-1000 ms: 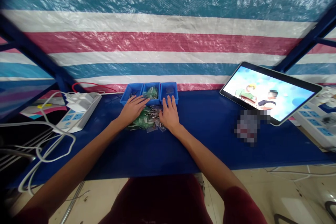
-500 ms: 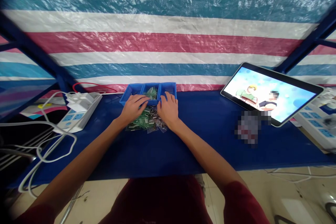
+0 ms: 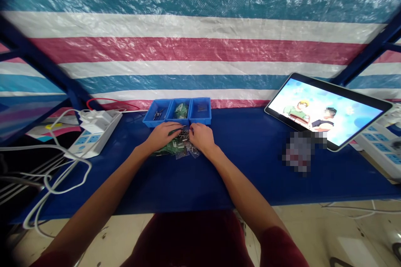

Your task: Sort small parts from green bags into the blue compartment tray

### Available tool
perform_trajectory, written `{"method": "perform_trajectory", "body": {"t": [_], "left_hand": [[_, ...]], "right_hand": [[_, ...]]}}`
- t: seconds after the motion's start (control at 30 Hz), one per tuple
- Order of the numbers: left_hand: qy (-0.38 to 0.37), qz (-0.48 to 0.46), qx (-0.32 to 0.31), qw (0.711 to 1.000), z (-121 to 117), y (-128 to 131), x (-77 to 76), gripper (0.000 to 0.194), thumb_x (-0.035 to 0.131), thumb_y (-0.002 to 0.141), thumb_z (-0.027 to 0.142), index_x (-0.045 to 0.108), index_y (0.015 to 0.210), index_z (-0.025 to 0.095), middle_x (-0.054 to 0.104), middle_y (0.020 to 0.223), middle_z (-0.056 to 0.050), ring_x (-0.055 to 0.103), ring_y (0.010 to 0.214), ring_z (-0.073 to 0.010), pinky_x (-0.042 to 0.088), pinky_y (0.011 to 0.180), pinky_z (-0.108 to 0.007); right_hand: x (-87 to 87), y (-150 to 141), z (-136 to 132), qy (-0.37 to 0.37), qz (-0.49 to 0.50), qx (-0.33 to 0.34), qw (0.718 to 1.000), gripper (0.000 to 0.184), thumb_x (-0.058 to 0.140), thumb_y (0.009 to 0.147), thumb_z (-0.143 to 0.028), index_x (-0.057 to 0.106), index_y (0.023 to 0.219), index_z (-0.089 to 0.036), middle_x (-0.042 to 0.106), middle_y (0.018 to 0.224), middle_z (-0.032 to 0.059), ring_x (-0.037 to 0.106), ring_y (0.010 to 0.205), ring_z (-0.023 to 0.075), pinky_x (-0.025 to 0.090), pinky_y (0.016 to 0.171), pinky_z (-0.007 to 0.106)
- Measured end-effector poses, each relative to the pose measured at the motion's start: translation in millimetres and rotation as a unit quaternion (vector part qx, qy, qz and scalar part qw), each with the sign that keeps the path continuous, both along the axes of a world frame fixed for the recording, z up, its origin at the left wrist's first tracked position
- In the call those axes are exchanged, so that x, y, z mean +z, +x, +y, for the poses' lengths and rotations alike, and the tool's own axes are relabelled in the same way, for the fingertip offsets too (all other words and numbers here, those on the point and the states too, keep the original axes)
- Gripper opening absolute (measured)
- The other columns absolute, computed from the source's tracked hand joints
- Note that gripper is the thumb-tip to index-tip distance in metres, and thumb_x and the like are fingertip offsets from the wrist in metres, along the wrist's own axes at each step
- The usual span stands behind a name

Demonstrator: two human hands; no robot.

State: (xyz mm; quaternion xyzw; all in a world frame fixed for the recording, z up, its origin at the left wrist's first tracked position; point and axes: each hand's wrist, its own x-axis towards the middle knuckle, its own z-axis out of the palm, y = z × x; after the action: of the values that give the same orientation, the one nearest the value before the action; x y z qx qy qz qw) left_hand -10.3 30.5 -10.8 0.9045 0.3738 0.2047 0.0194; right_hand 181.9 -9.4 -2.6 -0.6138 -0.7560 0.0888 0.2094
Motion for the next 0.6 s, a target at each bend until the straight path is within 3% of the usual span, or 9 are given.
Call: {"method": "perform_trajectory", "body": {"t": [0.3, 0.47, 0.6], "left_hand": [[0.015, -0.027, 0.000, 1.000, 0, -8, 0.4, 0.035, 0.037, 0.095, 0.032, 0.068, 0.103, 0.019, 0.071, 0.103, -0.008, 0.064, 0.098, -0.0218, 0.048, 0.087, -0.037], [0.013, -0.015, -0.017, 1.000, -3, -5, 1.0, 0.032, 0.040, 0.095, 0.033, 0.069, 0.099, 0.019, 0.071, 0.102, -0.007, 0.064, 0.097, -0.0215, 0.046, 0.085, -0.037], [0.008, -0.017, -0.016, 1.000, -4, -3, -0.2, 0.033, 0.039, 0.095, 0.033, 0.069, 0.096, 0.018, 0.071, 0.100, -0.008, 0.064, 0.097, -0.0217, 0.045, 0.084, -0.037]], "right_hand": [[-9.8, 7, 6, 0.022, 0.022, 0.001, 1.000, 0.025, 0.043, 0.089, -0.021, 0.066, 0.099, -0.021, 0.069, 0.094, 0.0040, 0.062, 0.089, 0.0179, 0.043, 0.075, 0.026], [-1.9, 4, 0, 0.004, 0.003, 0.028, 1.000, 0.017, 0.053, 0.088, -0.033, 0.064, 0.091, -0.021, 0.067, 0.090, 0.0036, 0.062, 0.082, 0.0178, 0.043, 0.069, 0.026], [-0.9, -1, -3, -0.013, -0.028, -0.001, 1.000, 0.026, 0.059, 0.084, -0.044, 0.061, 0.096, -0.021, 0.066, 0.095, 0.0056, 0.063, 0.081, 0.0208, 0.043, 0.068, 0.029]]}}
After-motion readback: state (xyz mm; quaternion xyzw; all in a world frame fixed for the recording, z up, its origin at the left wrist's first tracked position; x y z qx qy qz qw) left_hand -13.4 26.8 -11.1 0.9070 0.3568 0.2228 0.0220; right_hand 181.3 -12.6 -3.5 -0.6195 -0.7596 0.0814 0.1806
